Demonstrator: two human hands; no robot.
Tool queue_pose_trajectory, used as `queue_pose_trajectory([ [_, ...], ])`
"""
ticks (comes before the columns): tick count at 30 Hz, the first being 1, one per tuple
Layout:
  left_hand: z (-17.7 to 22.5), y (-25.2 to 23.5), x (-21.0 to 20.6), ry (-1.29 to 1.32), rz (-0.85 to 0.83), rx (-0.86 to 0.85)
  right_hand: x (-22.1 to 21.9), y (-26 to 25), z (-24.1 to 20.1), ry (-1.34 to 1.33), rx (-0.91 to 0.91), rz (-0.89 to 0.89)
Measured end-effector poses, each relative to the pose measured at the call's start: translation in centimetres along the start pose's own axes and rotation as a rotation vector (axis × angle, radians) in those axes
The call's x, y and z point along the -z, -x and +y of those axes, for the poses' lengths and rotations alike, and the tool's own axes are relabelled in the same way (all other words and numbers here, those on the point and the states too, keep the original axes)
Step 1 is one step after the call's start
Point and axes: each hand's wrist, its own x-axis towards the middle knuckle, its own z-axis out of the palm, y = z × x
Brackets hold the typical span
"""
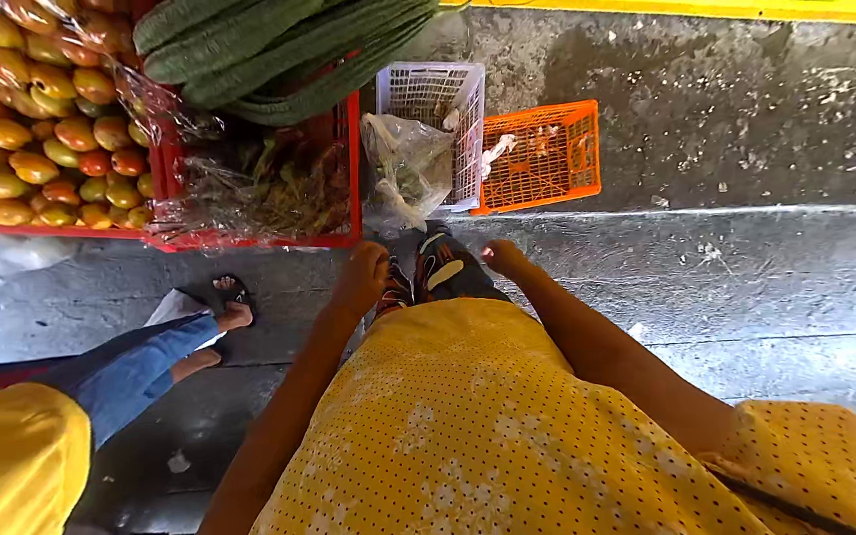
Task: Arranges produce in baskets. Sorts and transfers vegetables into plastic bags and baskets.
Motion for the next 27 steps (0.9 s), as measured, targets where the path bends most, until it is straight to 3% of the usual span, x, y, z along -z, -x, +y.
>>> queue_pose_trajectory([
  [3, 0.0, 1.3, -2.5, 0.021, -0.108, 0.075, 2.2, -3.8, -5.4, -0.029, 0.114, 0.026],
  [6, -0.2, 1.2, -5.1, 0.115, -0.228, 0.259, 2.9, -7.2, -10.8, -0.161, 0.164, 0.081],
  [9, 0.0, 0.2, -7.9, 0.237, -0.153, 0.414, 2.2, -9.7, -15.1, -0.177, 0.172, 0.063],
  [12, 0.6, -2.9, -9.6, 0.28, -0.001, 0.469, 1.2, -12.5, -16.2, -0.116, 0.12, -0.016],
  [15, 1.1, -7.1, -9.8, 0.272, 0.195, 0.438, 0.4, -14.4, -13.9, -0.105, 0.204, -0.049],
  [18, 1.0, -11.7, -8.8, 0.22, 0.366, 0.416, 1.9, -13.1, -10.5, -0.395, 0.31, 0.022],
  [24, -1.7, -19.7, -7.6, 0.246, 0.528, 0.479, 7.2, -7.6, -1.6, -0.817, 0.164, 0.31],
  [27, -3.3, -22.4, -7.5, 0.277, 0.518, 0.57, 8.4, -7.6, 1.1, -0.935, 0.207, 0.387],
])
